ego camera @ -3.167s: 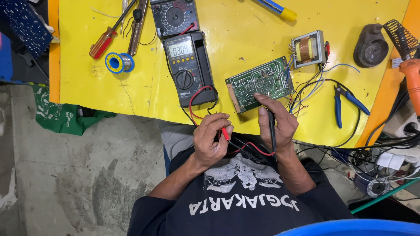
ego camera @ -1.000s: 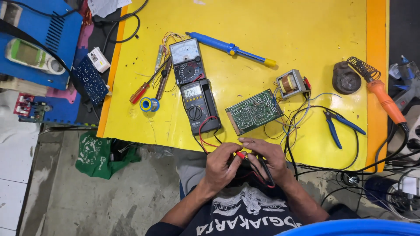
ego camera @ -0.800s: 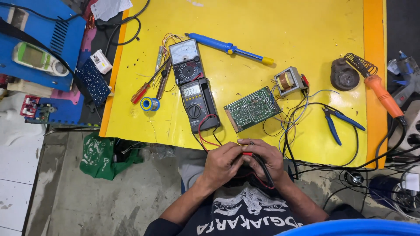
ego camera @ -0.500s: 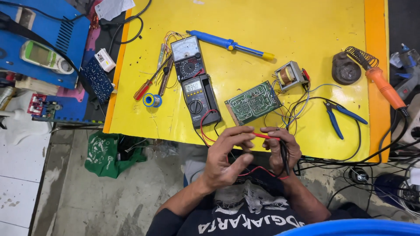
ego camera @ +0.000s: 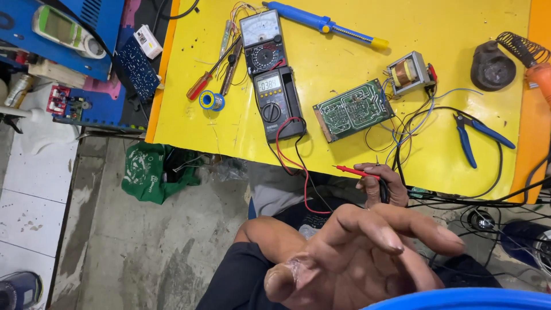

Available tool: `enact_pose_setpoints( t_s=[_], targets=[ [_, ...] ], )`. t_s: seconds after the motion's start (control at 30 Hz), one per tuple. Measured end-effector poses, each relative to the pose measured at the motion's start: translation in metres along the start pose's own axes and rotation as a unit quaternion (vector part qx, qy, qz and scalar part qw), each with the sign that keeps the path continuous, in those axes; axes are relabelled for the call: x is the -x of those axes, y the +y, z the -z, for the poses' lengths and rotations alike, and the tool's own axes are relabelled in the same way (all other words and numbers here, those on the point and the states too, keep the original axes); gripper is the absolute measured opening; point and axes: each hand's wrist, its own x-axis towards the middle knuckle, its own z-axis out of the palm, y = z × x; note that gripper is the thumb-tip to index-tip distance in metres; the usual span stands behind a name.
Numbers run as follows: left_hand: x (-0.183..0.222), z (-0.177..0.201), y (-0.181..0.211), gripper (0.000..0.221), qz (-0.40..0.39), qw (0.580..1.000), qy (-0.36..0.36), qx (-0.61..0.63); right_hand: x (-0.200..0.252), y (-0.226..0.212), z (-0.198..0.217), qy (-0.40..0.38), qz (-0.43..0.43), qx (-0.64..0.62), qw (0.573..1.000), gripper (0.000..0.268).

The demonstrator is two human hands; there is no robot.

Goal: Testing and repairing a circuit board using a multimeter and soldering iron on a workbench.

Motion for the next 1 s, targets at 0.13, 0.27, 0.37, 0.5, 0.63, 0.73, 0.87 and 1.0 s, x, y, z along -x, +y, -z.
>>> enact_pose_setpoints(
  t_s=[0.13,0.27,0.37,0.5,0.63,0.73,0.87,1.0],
  targets=[
    [0.005,-0.017,0.002,0.058,0.029,0.999,0.041,0.000,0.000,-0.003,-0.002,0.004,-0.003,0.020,1.000,0.011],
    [0.011,-0.012,-0.003,0.070,0.037,0.999,0.029,0.019,0.002,0.000,-0.004,0.004,0.022,0.010,1.000,0.012],
    [0.012,-0.017,-0.001,0.078,0.048,0.998,0.033,0.034,0.003,0.001,-0.003,0.000,0.026,0.011,1.000,0.012],
    [0.011,-0.025,0.000,0.067,0.045,0.997,0.057,0.019,0.003,0.006,-0.001,0.002,0.027,0.006,1.000,0.012],
    [0.007,-0.022,0.005,0.065,0.027,0.999,0.029,-0.034,0.001,0.005,-0.007,0.024,0.025,0.004,0.999,0.012],
    [0.006,-0.020,0.007,0.067,0.023,0.999,0.030,-0.036,0.001,0.008,-0.010,0.035,0.008,0.000,0.999,0.012],
    [0.008,-0.011,0.001,0.076,0.019,1.000,0.020,0.003,0.001,0.010,-0.011,0.020,0.010,0.003,1.000,0.010],
    [0.001,-0.006,0.006,0.078,0.041,0.998,0.005,0.047,-0.001,0.011,-0.007,0.014,0.021,0.009,1.000,0.011]
  ],
)
